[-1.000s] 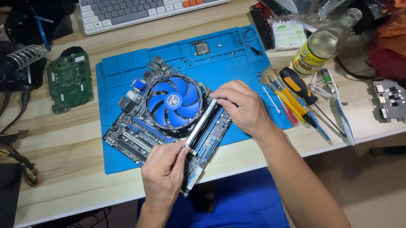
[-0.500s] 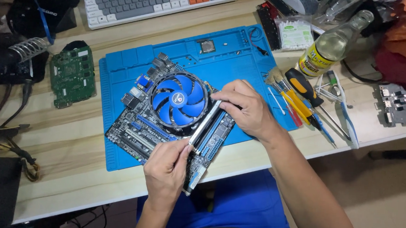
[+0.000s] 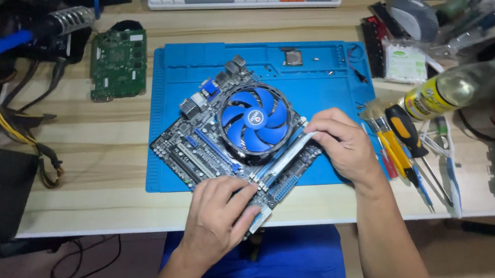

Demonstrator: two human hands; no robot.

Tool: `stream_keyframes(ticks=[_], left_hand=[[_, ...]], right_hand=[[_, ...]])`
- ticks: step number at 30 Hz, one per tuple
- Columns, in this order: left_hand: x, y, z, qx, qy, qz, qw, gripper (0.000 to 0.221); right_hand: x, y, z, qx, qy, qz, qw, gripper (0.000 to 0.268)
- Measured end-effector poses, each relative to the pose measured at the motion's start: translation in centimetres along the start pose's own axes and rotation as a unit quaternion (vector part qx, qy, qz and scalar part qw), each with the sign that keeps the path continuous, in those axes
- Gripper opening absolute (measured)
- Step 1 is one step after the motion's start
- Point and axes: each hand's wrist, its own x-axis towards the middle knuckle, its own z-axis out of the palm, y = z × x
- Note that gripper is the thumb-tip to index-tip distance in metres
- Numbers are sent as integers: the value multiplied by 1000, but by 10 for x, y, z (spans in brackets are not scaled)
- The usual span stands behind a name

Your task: Cleaning the contacts of a RAM module with a cotton swab and installing it into a motherboard slot.

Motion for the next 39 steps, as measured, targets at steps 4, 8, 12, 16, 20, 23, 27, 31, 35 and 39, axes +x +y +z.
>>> stream_keyframes(ticks=[4, 8, 12, 16, 20, 23, 27, 31, 35, 39], left_hand=[[-4, -6, 1, -7, -13, 7, 1000, 40], [-8, -8, 4, 23, -35, 10, 999, 42], [-12, -11, 8, 41, -39, 13, 998, 43], [-12, -12, 8, 46, -45, 15, 998, 47], [-14, -13, 9, 37, -46, 17, 998, 48], [-15, -14, 10, 39, -44, 20, 998, 49], [-15, -14, 11, 35, -41, 22, 998, 48], [-14, -14, 11, 35, -43, 16, 998, 47], [-14, -14, 13, 30, -28, 17, 999, 42], [-12, -13, 12, 33, -17, 25, 999, 38]], right_hand=[[-2, 0, -5, 29, 21, 22, 999, 14], [-8, 16, -11, 202, 66, 70, 975, 19], [-10, 24, -9, 328, 55, 77, 940, 21], [-6, 18, -8, 303, 40, 89, 948, 18], [-5, 18, -5, 310, 41, 87, 946, 22], [-2, 13, -4, 272, 38, 75, 959, 21], [-2, 14, -2, 247, 39, 61, 966, 21], [-1, 17, 0, 239, 31, 54, 969, 20], [0, 17, 3, 226, 39, 55, 972, 18], [0, 14, 5, 182, 51, 52, 981, 20]])
